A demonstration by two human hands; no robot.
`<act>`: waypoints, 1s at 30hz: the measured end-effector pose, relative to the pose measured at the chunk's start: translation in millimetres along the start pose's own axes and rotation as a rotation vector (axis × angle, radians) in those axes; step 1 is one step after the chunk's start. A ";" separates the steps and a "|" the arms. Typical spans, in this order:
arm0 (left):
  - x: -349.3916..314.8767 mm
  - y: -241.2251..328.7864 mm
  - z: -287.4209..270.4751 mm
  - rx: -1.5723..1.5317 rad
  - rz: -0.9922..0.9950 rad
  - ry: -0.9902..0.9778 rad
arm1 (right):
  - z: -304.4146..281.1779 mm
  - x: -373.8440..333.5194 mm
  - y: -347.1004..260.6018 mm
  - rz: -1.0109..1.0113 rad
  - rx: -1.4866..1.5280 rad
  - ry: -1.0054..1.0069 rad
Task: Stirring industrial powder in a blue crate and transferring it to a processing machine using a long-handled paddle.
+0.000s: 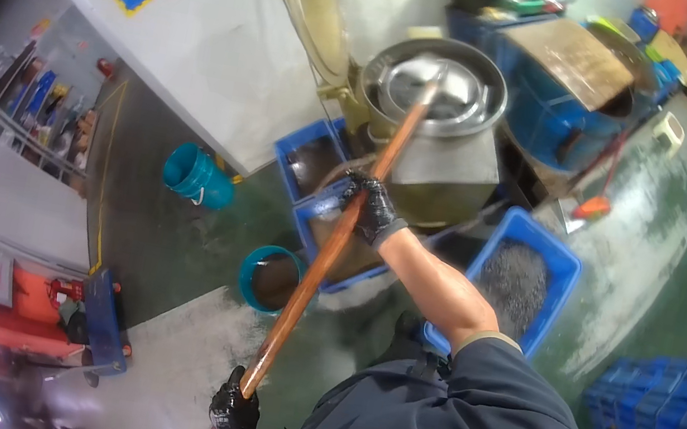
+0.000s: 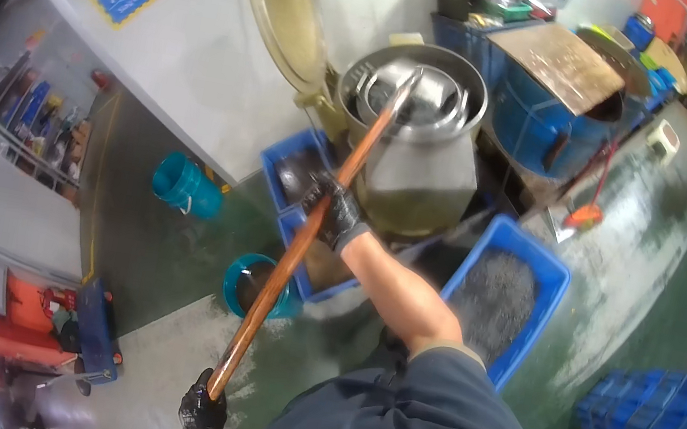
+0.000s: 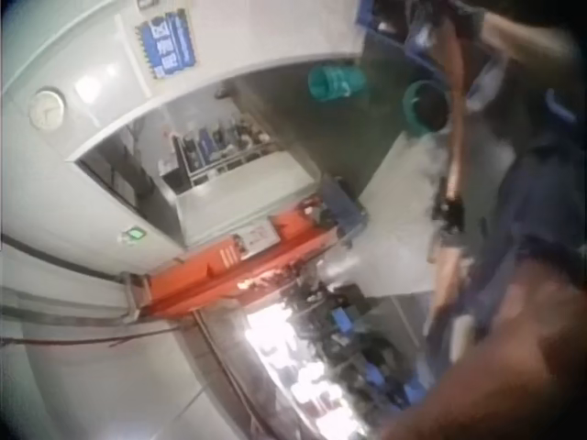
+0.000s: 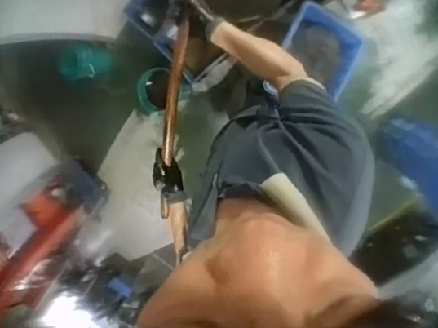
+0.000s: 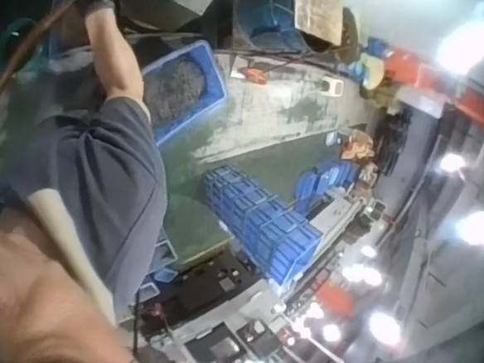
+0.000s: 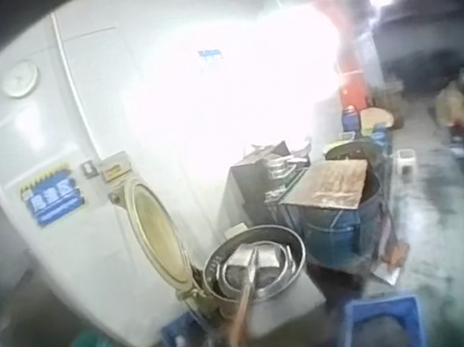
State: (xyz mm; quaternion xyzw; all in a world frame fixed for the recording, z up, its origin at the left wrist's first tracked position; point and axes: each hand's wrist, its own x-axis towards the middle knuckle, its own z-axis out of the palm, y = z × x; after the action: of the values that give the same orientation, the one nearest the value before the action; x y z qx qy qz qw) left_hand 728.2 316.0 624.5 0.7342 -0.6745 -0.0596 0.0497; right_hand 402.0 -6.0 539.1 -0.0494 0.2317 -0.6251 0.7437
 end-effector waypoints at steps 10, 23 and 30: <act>-38.3 -172.3 24.3 -0.069 0.279 -0.522 | -85.2 -243.6 118.2 -0.240 -0.407 0.485; 48.3 47.9 -128.7 0.830 1.154 0.049 | -317.6 -305.3 193.6 0.233 1.356 0.546; 34.3 312.1 -154.2 0.921 1.561 0.281 | -201.3 -394.3 23.1 1.578 4.112 -0.498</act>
State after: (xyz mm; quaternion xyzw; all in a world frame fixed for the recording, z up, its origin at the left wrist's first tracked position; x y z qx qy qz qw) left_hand 447.6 254.1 824.0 0.0180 -0.9240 0.3552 -0.1401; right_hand 297.3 418.1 463.5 -0.5907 0.6554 -0.4202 0.2121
